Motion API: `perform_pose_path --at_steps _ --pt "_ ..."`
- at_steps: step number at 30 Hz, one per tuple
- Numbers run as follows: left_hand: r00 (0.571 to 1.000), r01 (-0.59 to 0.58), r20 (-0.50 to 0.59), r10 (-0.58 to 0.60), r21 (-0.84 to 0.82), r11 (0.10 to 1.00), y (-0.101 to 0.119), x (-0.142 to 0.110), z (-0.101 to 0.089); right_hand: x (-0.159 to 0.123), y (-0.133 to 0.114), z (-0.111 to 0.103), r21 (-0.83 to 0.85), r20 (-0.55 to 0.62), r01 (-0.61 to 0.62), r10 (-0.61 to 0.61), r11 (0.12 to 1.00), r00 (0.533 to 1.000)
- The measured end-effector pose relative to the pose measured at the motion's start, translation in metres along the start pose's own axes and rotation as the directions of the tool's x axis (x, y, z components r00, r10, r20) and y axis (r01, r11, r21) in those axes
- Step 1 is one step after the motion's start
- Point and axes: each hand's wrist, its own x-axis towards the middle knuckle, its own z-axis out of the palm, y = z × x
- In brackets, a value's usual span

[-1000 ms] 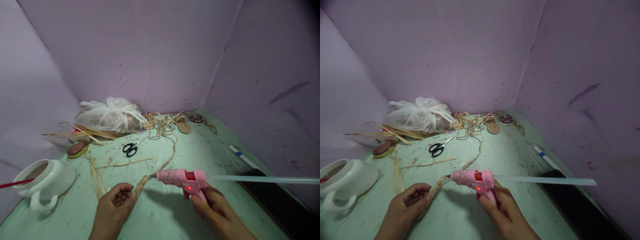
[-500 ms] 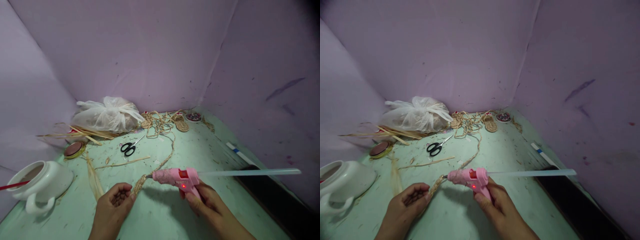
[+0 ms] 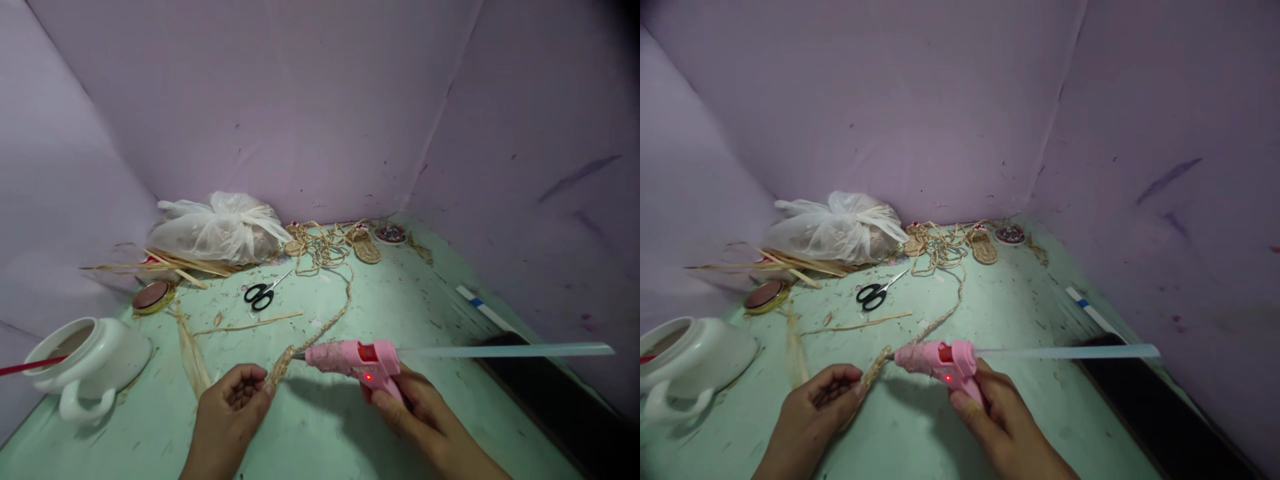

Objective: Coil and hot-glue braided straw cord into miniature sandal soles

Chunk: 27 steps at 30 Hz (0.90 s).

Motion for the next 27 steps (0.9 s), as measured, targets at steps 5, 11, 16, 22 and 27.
perform_pose_path --at_steps 5,11,16,22,27 --pt "0.999 -0.016 -0.046 0.016 -0.009 1.0 0.0 -0.003 0.003 -0.004 0.003 0.003 -0.003 -0.066 -0.087 0.086 0.996 0.994" --pt "1.0 -0.014 0.02 0.014 0.023 1.0 0.001 0.001 -0.001 -0.004 0.002 0.006 0.041 -0.121 -0.106 0.11 0.994 0.987" --pt "1.0 -0.019 0.011 0.019 0.013 1.0 0.0 0.003 -0.003 -0.003 0.005 0.004 0.019 -0.071 -0.09 0.091 0.996 0.993" --pt "1.0 -0.013 0.014 0.013 0.017 1.0 0.0 0.001 0.0 -0.005 0.002 0.008 -0.008 -0.104 -0.116 0.115 0.993 0.988" --pt "0.999 -0.036 -0.04 0.035 -0.009 0.999 0.001 -0.003 0.005 -0.006 0.004 0.011 -0.02 -0.105 -0.099 0.097 0.995 0.99"
